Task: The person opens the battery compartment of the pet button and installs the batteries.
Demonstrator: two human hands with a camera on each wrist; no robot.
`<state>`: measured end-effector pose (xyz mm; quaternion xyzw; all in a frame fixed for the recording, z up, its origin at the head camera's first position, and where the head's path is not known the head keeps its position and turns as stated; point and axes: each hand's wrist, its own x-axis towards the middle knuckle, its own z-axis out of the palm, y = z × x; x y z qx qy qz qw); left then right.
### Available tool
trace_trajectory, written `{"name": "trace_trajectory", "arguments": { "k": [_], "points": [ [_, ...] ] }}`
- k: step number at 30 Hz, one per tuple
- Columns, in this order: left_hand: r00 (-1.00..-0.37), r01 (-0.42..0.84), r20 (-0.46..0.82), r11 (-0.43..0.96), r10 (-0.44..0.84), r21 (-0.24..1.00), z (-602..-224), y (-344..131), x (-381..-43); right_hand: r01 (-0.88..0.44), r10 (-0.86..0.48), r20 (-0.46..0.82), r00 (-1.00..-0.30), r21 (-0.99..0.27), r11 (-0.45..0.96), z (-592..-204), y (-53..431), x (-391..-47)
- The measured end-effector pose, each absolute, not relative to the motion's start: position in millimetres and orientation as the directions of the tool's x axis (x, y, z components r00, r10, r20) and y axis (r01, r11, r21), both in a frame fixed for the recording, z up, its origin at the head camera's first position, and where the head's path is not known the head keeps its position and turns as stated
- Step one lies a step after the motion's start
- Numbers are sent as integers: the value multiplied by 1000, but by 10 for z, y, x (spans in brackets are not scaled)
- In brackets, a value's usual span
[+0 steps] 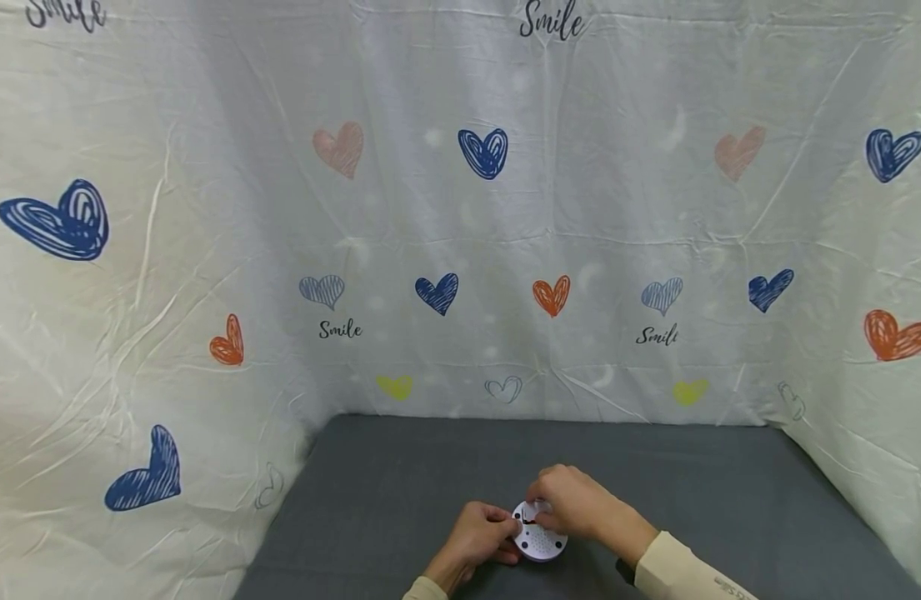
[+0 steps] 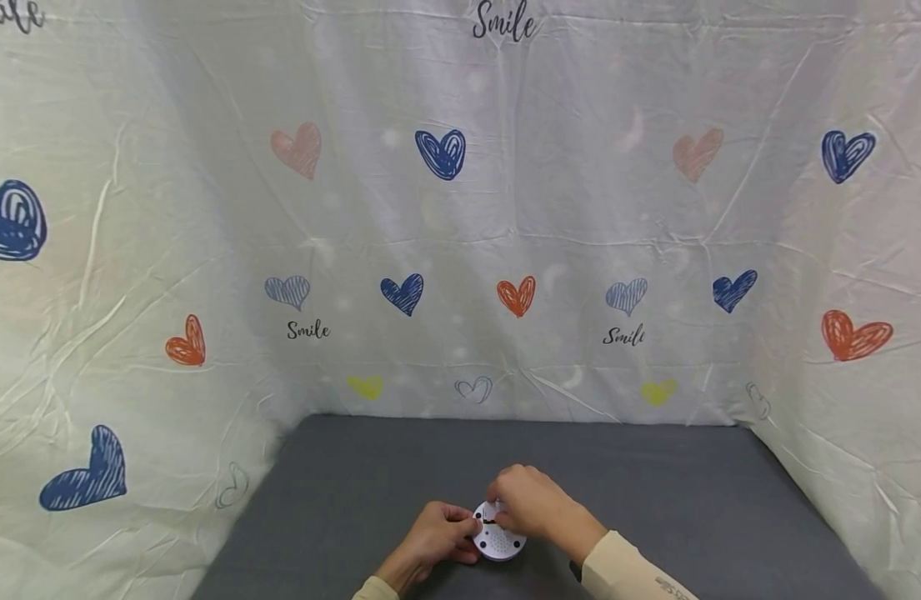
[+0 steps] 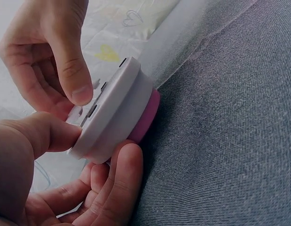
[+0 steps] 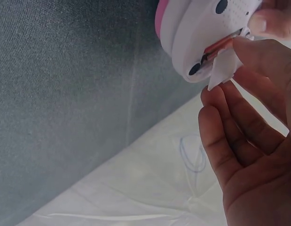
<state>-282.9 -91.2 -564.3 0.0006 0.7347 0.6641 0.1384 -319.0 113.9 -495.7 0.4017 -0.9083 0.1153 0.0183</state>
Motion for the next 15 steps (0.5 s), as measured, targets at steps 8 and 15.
{"name": "trace_trajectory", "arguments": {
  "k": [8,15],
  "points": [
    [-963,-186,-207,128,173,974,-5655,-899,-2830,-732,-727,105,-678,-186,656,-4979,1116,-3198],
    [-963,-190,-210,129,168,973,-5672,-898,-2842,-734,-727,118,-676,-195,651,-4988,1097,-3201]
  ]
}}
